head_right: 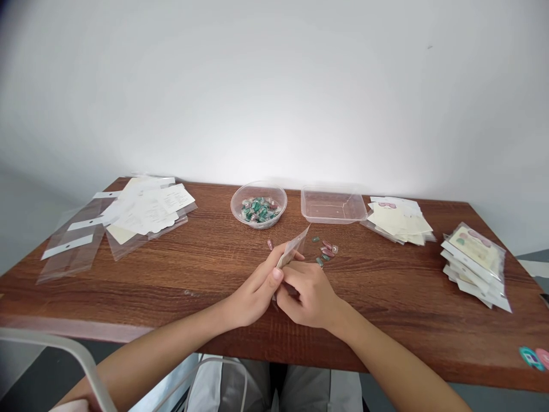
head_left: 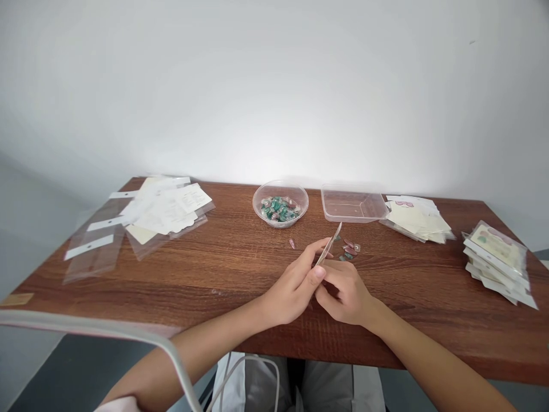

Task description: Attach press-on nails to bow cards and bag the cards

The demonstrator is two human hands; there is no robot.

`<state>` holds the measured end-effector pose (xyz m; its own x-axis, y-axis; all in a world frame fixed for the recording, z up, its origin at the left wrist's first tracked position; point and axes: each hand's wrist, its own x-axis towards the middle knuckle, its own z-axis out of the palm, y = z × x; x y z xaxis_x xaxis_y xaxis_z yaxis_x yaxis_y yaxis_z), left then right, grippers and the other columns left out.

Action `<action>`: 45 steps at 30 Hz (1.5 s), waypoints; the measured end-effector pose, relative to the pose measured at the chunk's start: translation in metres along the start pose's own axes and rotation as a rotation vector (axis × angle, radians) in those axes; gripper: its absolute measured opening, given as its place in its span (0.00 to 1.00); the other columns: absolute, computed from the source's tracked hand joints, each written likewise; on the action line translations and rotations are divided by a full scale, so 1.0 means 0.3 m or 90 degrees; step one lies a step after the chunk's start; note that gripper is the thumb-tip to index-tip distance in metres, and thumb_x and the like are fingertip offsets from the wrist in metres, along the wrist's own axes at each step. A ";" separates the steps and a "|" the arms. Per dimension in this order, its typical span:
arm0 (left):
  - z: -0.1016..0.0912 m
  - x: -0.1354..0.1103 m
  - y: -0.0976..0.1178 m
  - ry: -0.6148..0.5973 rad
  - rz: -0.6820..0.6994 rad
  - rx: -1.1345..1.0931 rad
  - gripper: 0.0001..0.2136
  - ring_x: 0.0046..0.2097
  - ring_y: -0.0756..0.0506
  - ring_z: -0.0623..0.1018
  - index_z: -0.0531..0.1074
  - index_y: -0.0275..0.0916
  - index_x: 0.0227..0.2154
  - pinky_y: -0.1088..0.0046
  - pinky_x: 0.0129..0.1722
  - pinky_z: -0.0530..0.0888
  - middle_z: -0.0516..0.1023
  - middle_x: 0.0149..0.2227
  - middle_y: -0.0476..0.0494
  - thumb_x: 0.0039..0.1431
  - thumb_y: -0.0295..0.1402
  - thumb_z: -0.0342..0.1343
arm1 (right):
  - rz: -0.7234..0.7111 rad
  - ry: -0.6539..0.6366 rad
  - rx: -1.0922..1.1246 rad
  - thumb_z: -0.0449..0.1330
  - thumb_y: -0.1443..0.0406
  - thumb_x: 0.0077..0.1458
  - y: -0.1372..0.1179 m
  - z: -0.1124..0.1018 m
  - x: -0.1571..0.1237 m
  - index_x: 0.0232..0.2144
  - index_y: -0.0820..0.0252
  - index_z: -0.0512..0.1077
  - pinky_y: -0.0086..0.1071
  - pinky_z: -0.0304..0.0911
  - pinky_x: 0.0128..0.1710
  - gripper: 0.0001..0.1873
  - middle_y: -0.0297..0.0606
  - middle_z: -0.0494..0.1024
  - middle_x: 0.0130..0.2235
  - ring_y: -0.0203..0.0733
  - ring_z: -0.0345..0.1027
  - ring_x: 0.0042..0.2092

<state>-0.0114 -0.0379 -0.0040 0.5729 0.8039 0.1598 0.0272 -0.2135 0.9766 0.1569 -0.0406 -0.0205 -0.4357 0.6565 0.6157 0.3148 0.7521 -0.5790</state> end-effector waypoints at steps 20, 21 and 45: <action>-0.001 0.019 0.000 0.073 -0.022 0.065 0.23 0.43 0.44 0.80 0.78 0.35 0.50 0.67 0.49 0.74 0.84 0.45 0.40 0.77 0.44 0.41 | 0.132 0.029 0.042 0.55 0.69 0.64 0.002 -0.032 0.013 0.22 0.56 0.60 0.29 0.53 0.25 0.16 0.27 0.65 0.20 0.31 0.57 0.22; -0.003 0.019 0.006 0.081 -0.017 0.091 0.22 0.43 0.44 0.80 0.78 0.35 0.50 0.68 0.48 0.73 0.84 0.45 0.41 0.77 0.42 0.42 | 0.136 0.037 0.041 0.55 0.69 0.64 0.003 -0.037 0.015 0.23 0.56 0.61 0.29 0.54 0.25 0.16 0.27 0.66 0.20 0.31 0.58 0.22; -0.014 0.015 0.000 0.166 0.095 0.350 0.19 0.22 0.55 0.55 0.56 0.40 0.22 0.77 0.22 0.54 0.55 0.19 0.57 0.72 0.30 0.47 | 0.155 0.027 -0.007 0.54 0.69 0.63 -0.008 -0.040 0.023 0.21 0.55 0.51 0.31 0.45 0.22 0.21 0.25 0.55 0.18 0.30 0.48 0.19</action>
<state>-0.0124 -0.0320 -0.0026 0.3856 0.8378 0.3866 0.4194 -0.5323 0.7353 0.1634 -0.0372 -0.0086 -0.3102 0.8204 0.4804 0.4162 0.5715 -0.7072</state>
